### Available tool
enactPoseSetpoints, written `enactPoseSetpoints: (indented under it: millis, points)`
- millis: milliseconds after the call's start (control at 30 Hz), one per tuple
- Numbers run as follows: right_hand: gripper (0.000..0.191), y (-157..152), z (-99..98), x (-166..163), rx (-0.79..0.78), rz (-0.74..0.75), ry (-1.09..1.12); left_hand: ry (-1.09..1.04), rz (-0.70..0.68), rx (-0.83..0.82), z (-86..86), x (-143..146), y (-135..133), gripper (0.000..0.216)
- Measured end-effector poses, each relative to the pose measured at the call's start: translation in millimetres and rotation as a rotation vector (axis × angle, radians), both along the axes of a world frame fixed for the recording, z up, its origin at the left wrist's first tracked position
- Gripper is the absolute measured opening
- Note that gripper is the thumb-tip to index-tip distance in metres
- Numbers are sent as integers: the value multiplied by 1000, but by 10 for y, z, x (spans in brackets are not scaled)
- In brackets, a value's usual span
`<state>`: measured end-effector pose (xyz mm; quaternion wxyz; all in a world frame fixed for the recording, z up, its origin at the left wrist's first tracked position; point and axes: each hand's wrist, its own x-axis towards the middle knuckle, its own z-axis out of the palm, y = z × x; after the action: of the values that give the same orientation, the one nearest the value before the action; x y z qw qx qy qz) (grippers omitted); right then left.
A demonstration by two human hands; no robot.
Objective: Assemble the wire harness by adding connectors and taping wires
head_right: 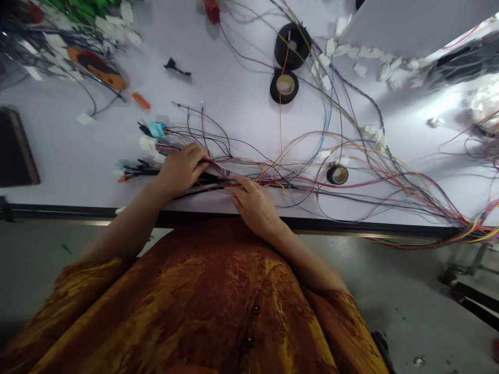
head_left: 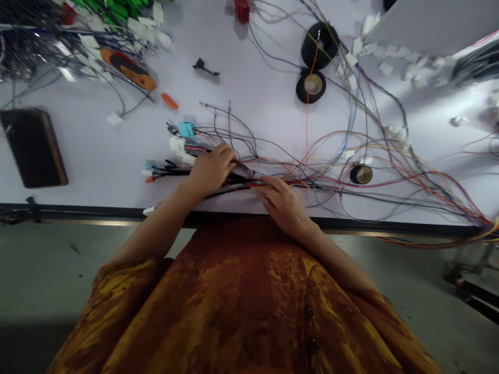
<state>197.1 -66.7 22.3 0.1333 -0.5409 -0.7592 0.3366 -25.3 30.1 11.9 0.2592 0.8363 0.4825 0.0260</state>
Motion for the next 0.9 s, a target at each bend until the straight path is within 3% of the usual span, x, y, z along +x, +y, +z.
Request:
enactPoseSetpoints:
  millis: [433, 533, 700, 900]
  points:
    - [29, -75, 81, 173, 99, -170, 15, -130, 162, -4, -61, -16, -12, 17]
    - [30, -104, 73, 179, 80, -121, 28, -111, 135, 3, -55, -23, -27, 23]
    - [32, -65, 90, 135, 149, -128, 41, -53, -21, 5, -3, 0, -44, 30]
    - [32, 291, 104, 16, 116, -91, -11, 9, -54, 51, -3, 46, -41, 21]
